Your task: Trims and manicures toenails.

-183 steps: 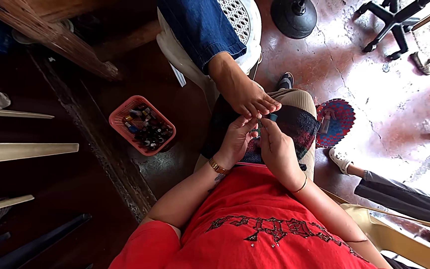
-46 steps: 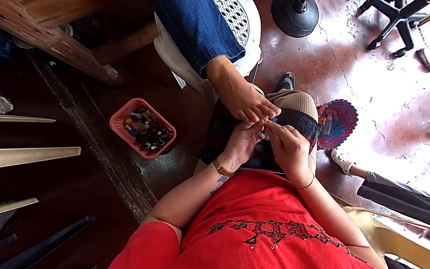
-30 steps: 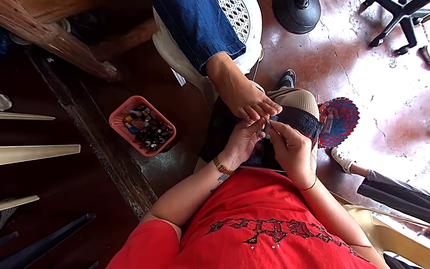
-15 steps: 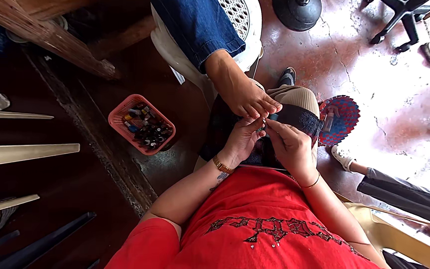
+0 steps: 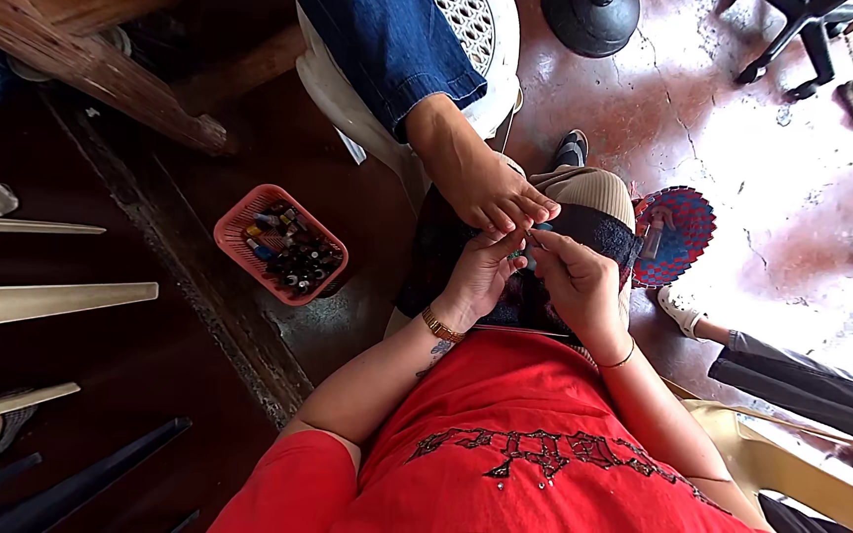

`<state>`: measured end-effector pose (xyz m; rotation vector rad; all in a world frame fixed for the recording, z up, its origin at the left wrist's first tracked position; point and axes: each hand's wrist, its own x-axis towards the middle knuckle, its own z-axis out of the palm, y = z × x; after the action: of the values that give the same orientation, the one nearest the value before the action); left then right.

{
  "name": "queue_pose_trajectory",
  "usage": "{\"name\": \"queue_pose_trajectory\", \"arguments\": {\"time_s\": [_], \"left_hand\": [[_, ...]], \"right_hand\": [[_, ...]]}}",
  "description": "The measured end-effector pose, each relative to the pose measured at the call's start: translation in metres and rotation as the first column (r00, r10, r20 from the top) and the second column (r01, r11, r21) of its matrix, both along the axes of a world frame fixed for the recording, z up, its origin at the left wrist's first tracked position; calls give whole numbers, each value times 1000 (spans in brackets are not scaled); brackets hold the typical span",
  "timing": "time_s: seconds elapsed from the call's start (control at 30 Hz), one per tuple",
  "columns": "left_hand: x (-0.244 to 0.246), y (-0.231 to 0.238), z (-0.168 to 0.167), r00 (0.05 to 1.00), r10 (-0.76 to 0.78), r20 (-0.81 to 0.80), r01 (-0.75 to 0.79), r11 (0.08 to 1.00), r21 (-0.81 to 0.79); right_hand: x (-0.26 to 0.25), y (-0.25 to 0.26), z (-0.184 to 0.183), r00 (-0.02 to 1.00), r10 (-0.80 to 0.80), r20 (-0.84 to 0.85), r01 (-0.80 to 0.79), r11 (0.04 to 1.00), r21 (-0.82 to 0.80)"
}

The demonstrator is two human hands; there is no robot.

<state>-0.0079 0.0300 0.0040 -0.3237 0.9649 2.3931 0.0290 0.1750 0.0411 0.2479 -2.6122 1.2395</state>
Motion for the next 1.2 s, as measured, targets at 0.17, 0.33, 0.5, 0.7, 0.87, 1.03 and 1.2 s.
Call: {"name": "queue_pose_trajectory", "arguments": {"time_s": [0.17, 0.33, 0.5, 0.7, 0.87, 1.03, 1.2], "left_hand": [[0, -1, 0, 1000, 0, 4, 0, 1000, 2], [0, 0, 2, 1000, 6, 13, -6, 1000, -1], [1, -1, 4, 1000, 5, 9, -5, 999, -33], [1, -1, 2, 1000, -6, 6, 6, 1000, -16], [1, -1, 1, 1000, -16, -6, 16, 1000, -24], [1, -2, 2, 1000, -18, -13, 18, 1000, -19], [2, -2, 4, 1000, -15, -16, 14, 1000, -23]], "right_hand": [[1, -4, -6, 999, -17, 36, 20, 995, -97], [-1, -3, -7, 994, 1, -110, 13, 991, 132], [-2, 2, -6, 999, 24, 28, -21, 996, -84], [-5, 5, 0, 997, 71, -41, -69, 996, 59], [-7, 14, -2, 994, 114, -3, -114, 993, -33], [-10, 13, 1, 991, 114, 62, -107, 989, -106], [-10, 14, 6, 988, 125, 86, -116, 988, -106]]}}
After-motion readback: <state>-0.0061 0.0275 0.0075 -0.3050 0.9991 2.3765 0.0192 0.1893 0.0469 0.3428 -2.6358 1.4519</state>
